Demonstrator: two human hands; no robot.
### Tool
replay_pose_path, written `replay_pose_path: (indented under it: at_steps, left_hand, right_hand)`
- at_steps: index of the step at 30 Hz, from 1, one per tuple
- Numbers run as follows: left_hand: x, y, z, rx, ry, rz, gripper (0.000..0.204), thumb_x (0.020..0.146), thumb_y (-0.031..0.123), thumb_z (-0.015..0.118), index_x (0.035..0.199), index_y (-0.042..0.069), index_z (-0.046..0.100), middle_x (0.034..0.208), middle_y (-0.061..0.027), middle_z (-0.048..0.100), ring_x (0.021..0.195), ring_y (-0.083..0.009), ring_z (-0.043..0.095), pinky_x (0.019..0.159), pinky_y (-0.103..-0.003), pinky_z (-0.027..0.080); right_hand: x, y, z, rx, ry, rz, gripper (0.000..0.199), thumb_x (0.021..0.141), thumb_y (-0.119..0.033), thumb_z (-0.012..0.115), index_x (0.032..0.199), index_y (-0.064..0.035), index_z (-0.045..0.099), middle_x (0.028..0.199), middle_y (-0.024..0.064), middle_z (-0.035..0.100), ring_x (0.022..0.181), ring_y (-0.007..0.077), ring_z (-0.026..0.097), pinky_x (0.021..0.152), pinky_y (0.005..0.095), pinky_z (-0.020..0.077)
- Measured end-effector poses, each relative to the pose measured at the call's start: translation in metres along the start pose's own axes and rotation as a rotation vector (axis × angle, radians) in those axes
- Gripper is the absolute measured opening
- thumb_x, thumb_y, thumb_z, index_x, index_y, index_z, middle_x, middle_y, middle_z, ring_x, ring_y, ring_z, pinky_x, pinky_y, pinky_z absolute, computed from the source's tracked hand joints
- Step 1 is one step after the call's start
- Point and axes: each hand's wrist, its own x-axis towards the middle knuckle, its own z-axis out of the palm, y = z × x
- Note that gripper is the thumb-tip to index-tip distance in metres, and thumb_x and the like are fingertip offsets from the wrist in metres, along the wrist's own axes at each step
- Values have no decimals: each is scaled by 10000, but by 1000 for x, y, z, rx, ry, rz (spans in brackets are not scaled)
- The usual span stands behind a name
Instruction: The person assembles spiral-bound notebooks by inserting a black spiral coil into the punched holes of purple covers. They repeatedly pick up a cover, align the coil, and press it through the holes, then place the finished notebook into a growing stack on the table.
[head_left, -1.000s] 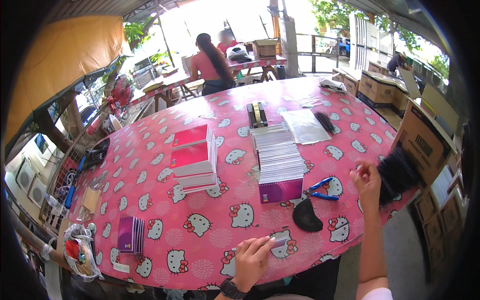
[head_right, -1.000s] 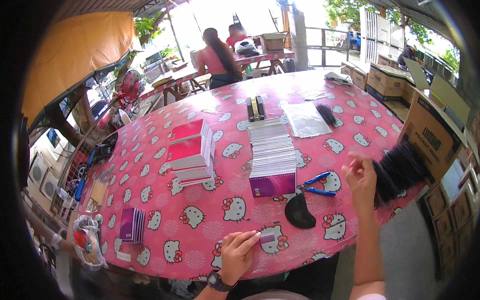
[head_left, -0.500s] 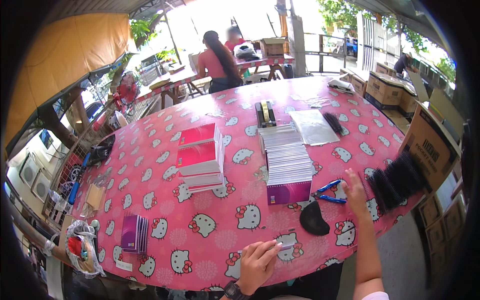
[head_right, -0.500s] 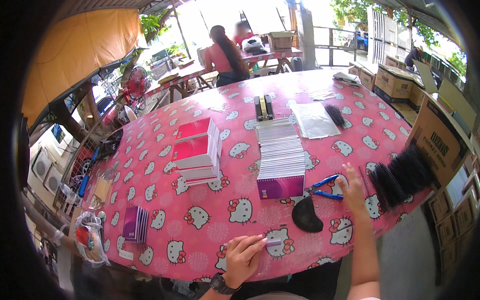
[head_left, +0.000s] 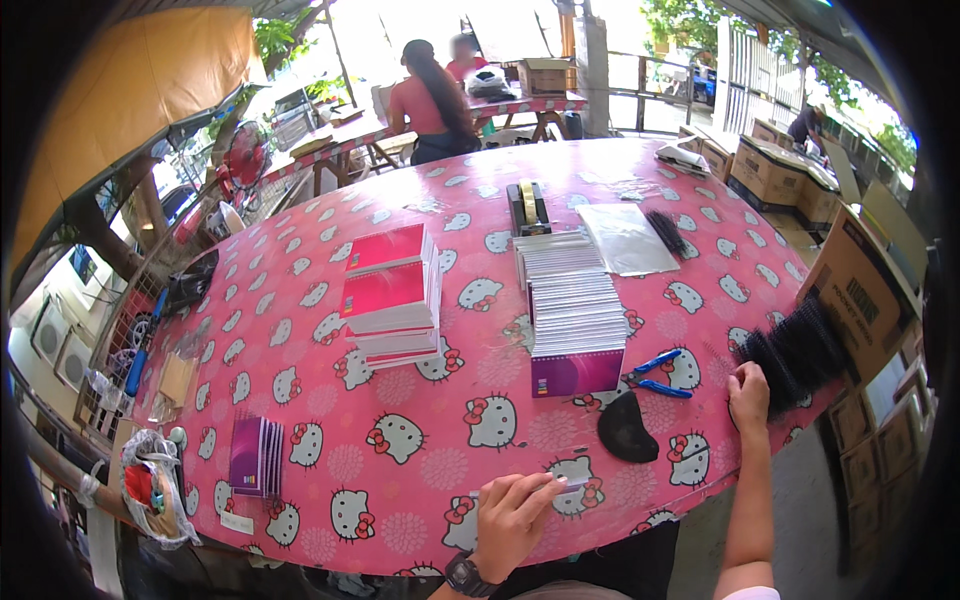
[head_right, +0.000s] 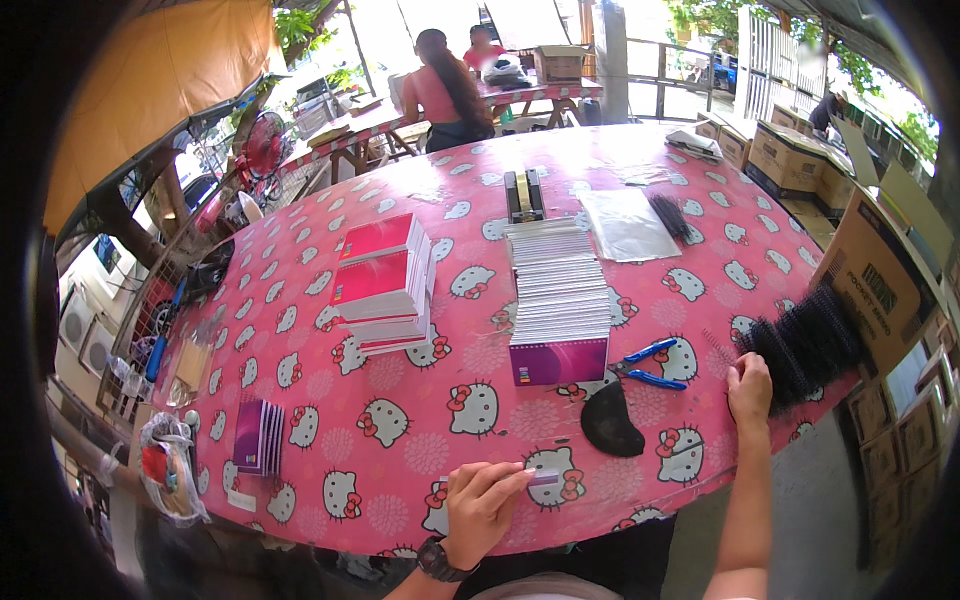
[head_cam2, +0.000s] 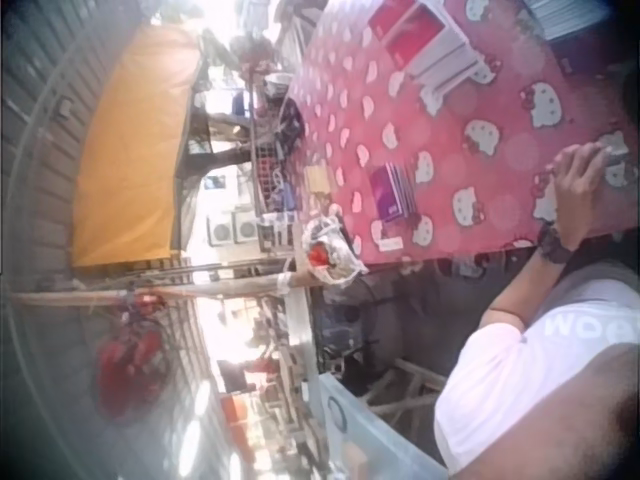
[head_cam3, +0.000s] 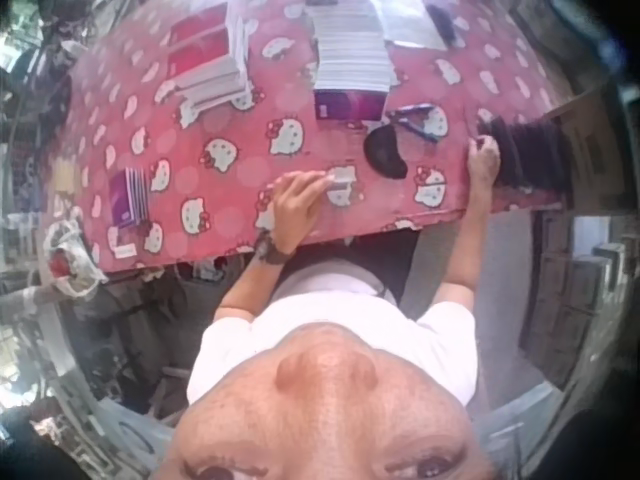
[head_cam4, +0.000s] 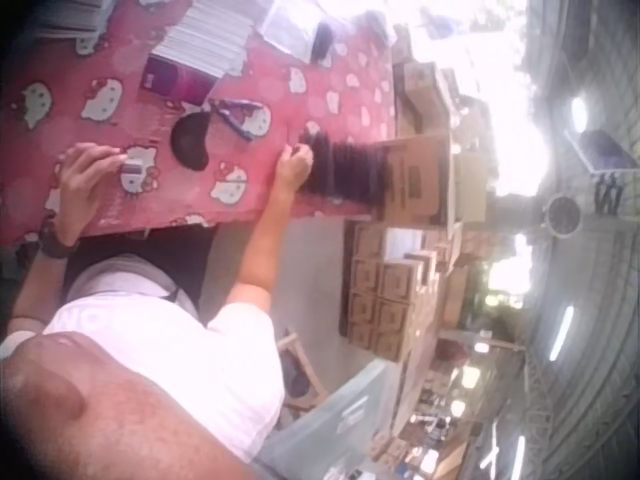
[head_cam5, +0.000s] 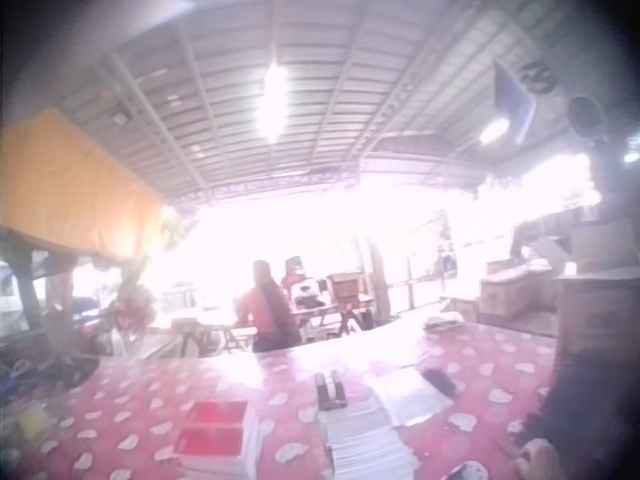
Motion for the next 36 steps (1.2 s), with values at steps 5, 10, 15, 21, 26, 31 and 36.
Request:
replay_pose_path:
  at_steps: [5,10,15,21,26,31,36]
  left_hand:
    - [7,-2,-2,-33,21,-11,265,734,63,715,982,156,701,949,23,666,852,-183,582,765,-321,403]
    - [16,-6,-11,5,2,-103,239,753,67,712,982,135,708,854,-8,644,817,-210,575,747,-346,401]
    - [18,-17,-6,65,-37,-106,252,762,129,715,1014,127,699,870,-18,631,842,-206,572,757,-355,397]
    - [23,-16,-4,65,-50,-91,183,765,171,732,936,115,699,848,-8,649,825,-197,574,757,-342,392]
    - [23,-16,-5,61,-50,-91,170,761,168,734,919,116,697,847,-8,655,833,-196,580,774,-341,390]
    - [23,-15,-7,51,-66,-87,165,756,165,738,910,121,698,851,-4,657,839,-196,583,783,-343,386]
    - [23,-13,-9,49,-77,-93,162,751,160,740,904,124,702,853,-1,660,839,-194,585,781,-343,384]
  right_hand:
    - [7,-40,-41,291,44,24,340,880,-29,467,1220,-51,470,772,118,483,714,262,519,691,372,437]
    - [-12,-126,-88,553,-463,-17,361,961,-142,468,1317,-86,469,812,25,463,695,80,431,618,247,387]
    - [-50,-204,-72,930,-731,-153,266,936,-85,523,1196,-51,564,854,61,548,705,120,514,674,275,466]
    - [-64,-215,-56,865,-736,-386,213,844,-24,636,1056,-39,638,908,71,602,770,172,600,704,292,491]
    - [-66,-216,-47,904,-740,-464,226,781,37,665,995,-30,640,929,83,620,818,220,613,720,303,496]
    - [-60,-213,-44,945,-862,-477,212,792,47,637,992,-25,628,931,83,624,863,225,604,747,321,496]
    - [-57,-213,-40,975,-787,-585,196,818,45,614,1003,-19,622,916,92,623,859,225,604,744,325,498]
